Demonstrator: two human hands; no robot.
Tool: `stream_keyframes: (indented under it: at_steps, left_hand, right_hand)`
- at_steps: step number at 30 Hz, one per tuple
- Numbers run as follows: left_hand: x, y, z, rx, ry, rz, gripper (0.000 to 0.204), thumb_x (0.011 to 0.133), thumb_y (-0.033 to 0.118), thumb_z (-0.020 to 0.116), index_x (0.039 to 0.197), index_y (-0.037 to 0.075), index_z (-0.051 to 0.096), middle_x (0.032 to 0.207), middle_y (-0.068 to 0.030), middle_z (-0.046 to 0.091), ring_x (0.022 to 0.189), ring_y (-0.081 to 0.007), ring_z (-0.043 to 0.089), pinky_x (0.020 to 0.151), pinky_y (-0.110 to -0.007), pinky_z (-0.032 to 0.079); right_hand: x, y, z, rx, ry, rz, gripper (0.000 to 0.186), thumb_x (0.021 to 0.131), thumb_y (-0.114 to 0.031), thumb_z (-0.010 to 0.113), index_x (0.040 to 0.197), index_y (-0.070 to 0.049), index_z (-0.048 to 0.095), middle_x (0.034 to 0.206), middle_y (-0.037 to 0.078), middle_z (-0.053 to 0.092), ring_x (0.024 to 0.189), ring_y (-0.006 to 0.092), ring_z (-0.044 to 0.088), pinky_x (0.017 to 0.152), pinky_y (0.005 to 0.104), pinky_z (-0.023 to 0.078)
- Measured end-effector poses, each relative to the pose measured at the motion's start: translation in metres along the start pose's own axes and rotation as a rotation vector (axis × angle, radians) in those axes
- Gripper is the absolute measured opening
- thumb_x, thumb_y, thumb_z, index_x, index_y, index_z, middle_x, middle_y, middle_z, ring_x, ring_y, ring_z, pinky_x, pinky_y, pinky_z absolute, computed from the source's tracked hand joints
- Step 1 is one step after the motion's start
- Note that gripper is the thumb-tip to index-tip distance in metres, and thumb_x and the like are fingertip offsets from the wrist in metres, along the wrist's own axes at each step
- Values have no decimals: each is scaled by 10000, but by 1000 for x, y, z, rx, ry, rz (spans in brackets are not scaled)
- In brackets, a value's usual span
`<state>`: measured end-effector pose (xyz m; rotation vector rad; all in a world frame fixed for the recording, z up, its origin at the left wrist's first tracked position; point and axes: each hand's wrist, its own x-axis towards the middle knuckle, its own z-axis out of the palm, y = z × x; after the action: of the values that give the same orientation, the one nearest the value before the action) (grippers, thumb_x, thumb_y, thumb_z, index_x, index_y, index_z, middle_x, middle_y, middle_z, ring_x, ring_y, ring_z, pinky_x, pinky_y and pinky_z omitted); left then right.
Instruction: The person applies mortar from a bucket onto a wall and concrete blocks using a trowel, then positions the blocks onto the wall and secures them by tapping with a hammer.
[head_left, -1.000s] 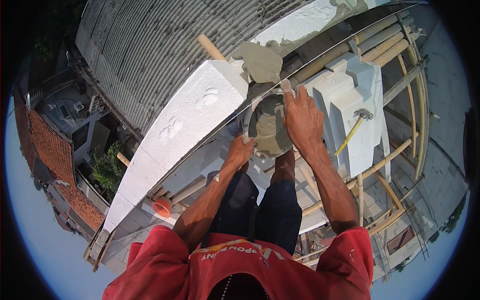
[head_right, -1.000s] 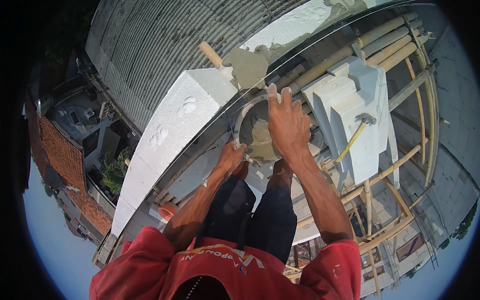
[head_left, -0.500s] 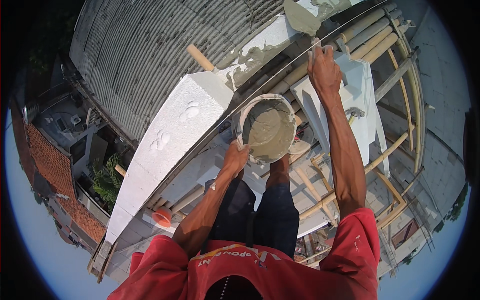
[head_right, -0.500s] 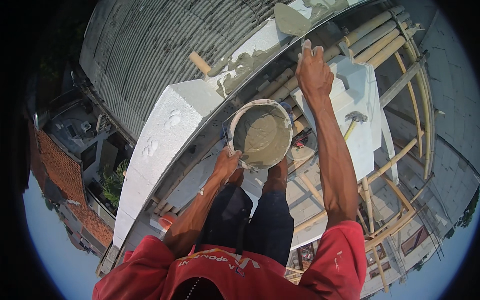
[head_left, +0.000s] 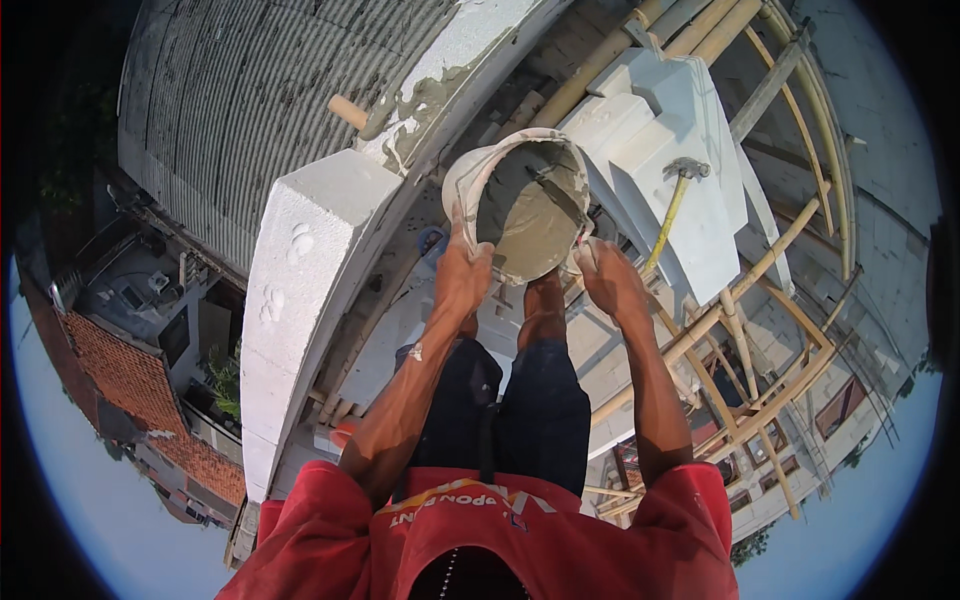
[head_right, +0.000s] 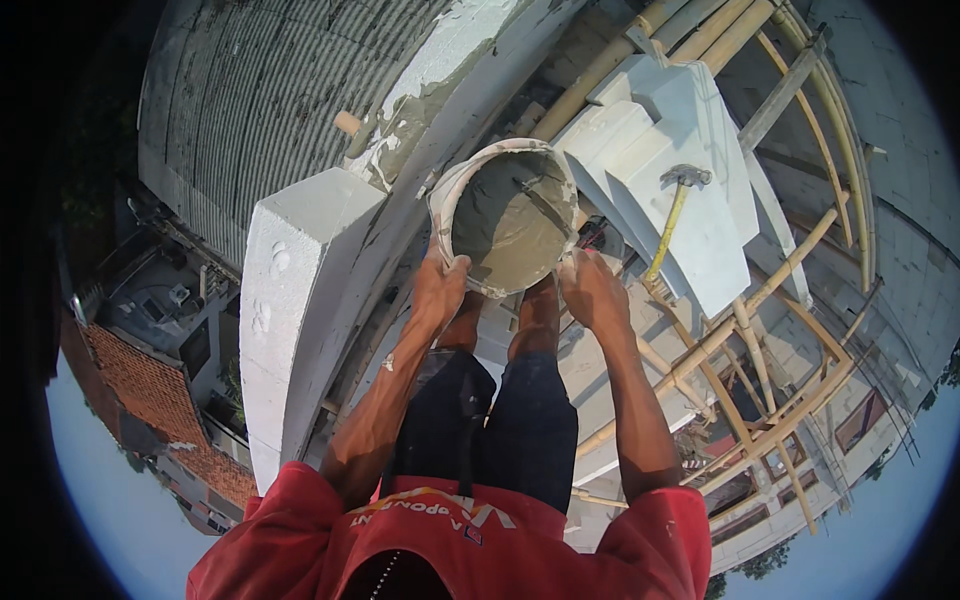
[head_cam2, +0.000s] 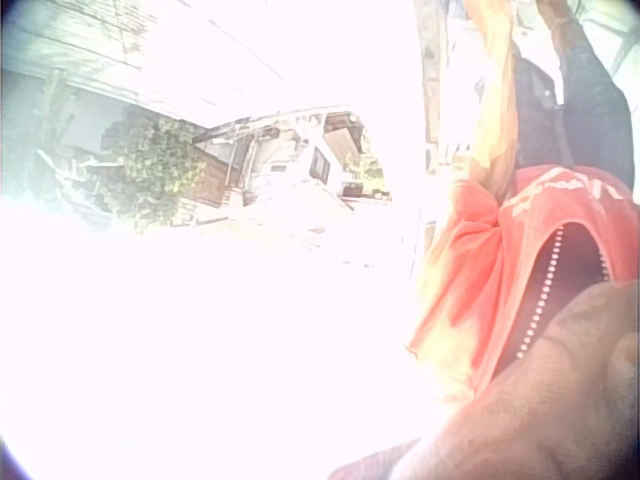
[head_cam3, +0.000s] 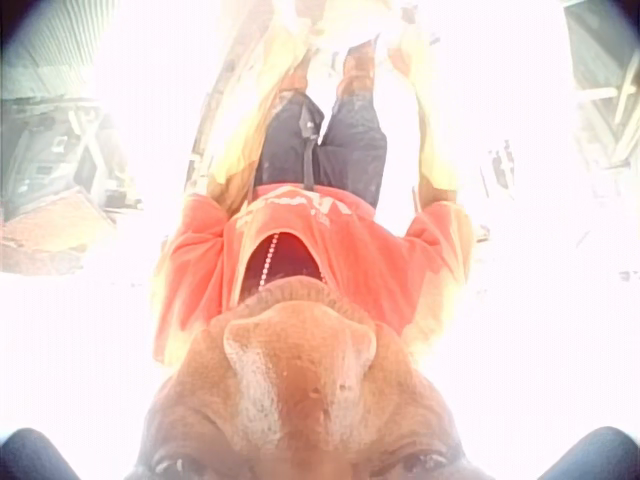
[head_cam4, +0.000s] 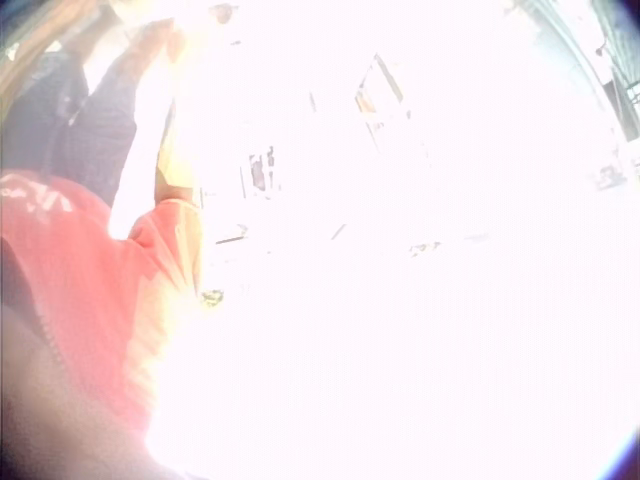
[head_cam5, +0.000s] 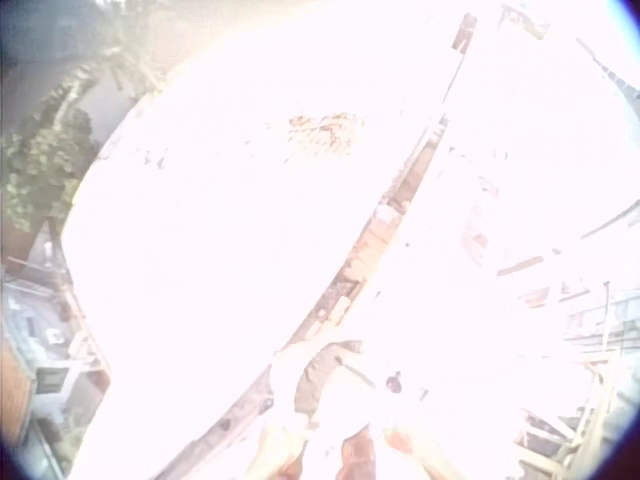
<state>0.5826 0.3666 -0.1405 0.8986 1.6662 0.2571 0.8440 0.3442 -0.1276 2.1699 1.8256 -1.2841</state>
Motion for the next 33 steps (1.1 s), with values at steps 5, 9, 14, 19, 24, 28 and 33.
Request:
stream_keyframes:
  at_steps: [5,9,14,19,24,28,33]
  left_hand:
    - [-16,69,-20,149,-94,-146,855,932,200,568,1635,129,85,1189,-329,657,1100,-443,663,989,-425,487]
    - [1,34,-10,47,-35,-121,793,934,177,573,1621,98,185,1221,-292,658,1109,-380,667,997,-396,481]
    - [11,31,-10,-321,5,-163,472,918,135,597,1360,-10,517,1118,-110,670,972,-187,625,859,-325,508]
    - [15,48,-6,-362,-1,-161,490,918,122,597,1380,-13,506,1170,-122,665,1020,-199,621,930,-332,488]
    - [16,12,8,-362,46,-174,518,926,82,577,1426,-10,479,1212,-122,661,1066,-202,618,960,-332,476]
    - [15,7,16,-310,27,-200,527,931,69,563,1444,-10,466,1235,-126,656,1089,-214,618,974,-327,471]
    - [6,-18,13,-271,62,-209,598,941,240,618,1476,37,448,1205,-263,683,1100,-377,682,963,-416,505]
  right_hand:
    - [33,-16,26,26,-88,-250,390,986,-337,608,1026,48,653,898,233,673,755,350,691,672,449,537]
    - [30,-13,-20,512,-384,118,415,993,-387,633,1008,26,660,674,85,600,595,219,642,568,378,508]
    - [-5,2,-57,953,-464,366,399,978,-382,674,1132,-14,692,691,17,558,473,124,542,434,270,408]
    - [5,-5,-98,1340,-437,259,415,987,-309,634,1274,-9,646,798,64,595,491,139,544,443,280,425]
    - [84,-82,-149,345,13,-259,455,992,-270,582,1343,19,590,941,150,661,750,248,673,633,365,532]
    - [138,-123,-165,-382,224,-515,381,974,-212,586,1320,-51,595,1000,190,607,858,363,683,681,496,538]
    - [189,-145,-161,-677,354,-534,399,933,-80,521,1322,-11,570,1121,187,594,837,390,696,671,524,560]
